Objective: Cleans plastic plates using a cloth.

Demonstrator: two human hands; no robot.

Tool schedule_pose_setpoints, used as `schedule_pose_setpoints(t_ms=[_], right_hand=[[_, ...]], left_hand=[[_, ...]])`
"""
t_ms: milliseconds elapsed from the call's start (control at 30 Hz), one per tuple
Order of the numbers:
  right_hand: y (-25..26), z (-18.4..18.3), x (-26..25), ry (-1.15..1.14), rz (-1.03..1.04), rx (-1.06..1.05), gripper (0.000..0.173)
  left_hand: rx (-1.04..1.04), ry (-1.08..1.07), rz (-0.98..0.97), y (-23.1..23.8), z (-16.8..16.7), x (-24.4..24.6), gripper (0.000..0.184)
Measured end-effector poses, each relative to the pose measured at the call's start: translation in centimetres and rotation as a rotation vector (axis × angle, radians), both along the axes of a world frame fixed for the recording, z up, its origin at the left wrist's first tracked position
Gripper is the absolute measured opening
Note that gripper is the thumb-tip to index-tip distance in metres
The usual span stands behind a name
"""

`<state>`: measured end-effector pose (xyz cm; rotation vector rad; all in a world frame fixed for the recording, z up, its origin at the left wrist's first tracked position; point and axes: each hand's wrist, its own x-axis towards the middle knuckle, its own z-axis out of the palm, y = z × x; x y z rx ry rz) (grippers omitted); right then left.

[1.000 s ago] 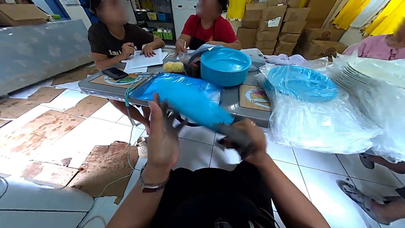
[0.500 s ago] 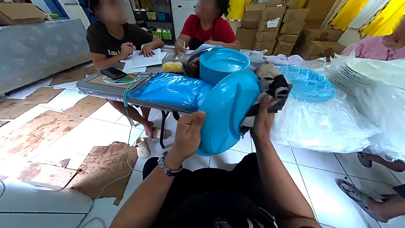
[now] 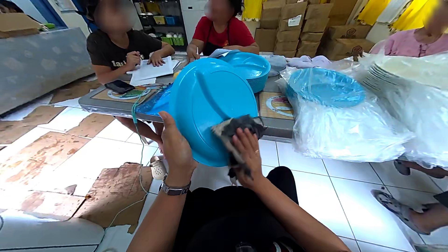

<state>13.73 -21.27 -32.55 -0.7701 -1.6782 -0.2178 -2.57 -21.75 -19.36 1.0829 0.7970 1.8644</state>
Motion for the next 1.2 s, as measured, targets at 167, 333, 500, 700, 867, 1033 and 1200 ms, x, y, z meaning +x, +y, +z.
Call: schedule_pose_setpoints(t_ms=[167,333,500,700,867,1033,1200], right_hand=[[0.1,4.3,0.3,0.114,0.017,-0.176,0.064],[-0.1,7.8,0.4,-0.004,0.014,-0.081,0.059],[1.8,6.5,4.6,0.705,0.240,-0.526,0.047],[-0.9,10.8,13.0,0.689,0.424,-0.482,0.023],[-4.0,12.6,15.3,0.421,0.113,-0.058,0.044],[-0.6,8.1,17.0,0.048,-0.140,-0.081,0.037],[4.0,3.5,17.4,-0.341,-0.193,-0.210,0.036]], left_hand=[[-0.074,0.130,-0.015,-0.7,-1.8,2.1,0.054],[0.072,0.143,-0.050,-1.9,-2.7,2.7,0.048],[0.208,0.080,0.048,-3.0,-1.9,1.2,0.042],[0.064,0.264,-0.078,1.0,-4.8,1.4,0.061],[0.331,0.872,0.092,5.2,-7.2,2.6,0.045],[0.457,1.326,0.389,8.3,-8.2,3.2,0.070],[0.414,1.520,0.323,11.9,-8.0,1.4,0.043]])
